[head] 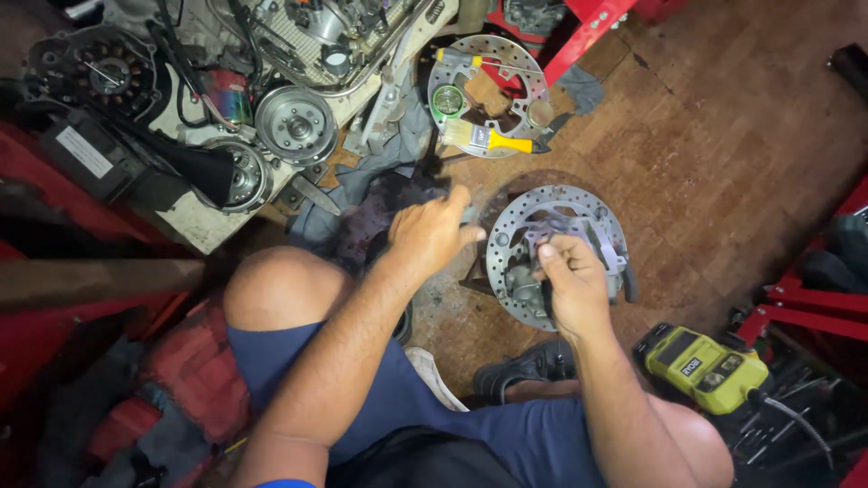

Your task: Cleaning and inspecting a motorcycle cylinder head and brake rotor

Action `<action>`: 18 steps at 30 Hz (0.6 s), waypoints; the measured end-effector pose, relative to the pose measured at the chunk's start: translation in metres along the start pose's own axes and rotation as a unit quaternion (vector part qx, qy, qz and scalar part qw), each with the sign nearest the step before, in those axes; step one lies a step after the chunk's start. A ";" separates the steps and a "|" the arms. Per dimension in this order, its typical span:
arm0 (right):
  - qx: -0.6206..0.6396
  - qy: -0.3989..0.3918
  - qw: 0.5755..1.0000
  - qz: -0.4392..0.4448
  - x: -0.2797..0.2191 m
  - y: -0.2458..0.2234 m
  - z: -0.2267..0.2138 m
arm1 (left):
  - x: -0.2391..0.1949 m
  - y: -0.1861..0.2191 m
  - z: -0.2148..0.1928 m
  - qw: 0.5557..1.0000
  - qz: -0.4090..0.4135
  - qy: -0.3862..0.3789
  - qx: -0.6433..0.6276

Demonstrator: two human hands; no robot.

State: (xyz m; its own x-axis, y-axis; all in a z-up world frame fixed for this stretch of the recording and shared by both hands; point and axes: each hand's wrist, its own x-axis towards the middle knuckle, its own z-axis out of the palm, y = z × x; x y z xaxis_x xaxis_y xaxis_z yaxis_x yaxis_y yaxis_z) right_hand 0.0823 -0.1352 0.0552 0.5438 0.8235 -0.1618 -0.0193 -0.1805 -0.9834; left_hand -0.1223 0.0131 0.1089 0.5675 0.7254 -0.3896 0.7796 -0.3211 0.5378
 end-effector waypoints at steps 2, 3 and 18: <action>-0.011 -0.008 1.000 0.015 0.005 0.004 0.013 | -0.003 -0.001 -0.004 1.000 0.005 0.014 -0.002; -0.019 -0.015 0.999 0.028 0.009 0.006 0.019 | -0.003 -0.001 -0.007 0.999 0.012 0.029 -0.001; 0.035 -0.104 0.991 0.073 0.095 -0.001 0.094 | 0.059 -0.036 0.041 0.895 0.059 0.142 -0.419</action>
State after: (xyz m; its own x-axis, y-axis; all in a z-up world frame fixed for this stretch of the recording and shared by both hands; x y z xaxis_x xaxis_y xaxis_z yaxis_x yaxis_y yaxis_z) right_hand 0.0545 -0.0064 0.0330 0.3471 0.8853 -0.3094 -0.1480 -0.2740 -0.9503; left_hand -0.1066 0.0424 0.0360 0.4490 0.8806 -0.1515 0.1793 0.0773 0.9807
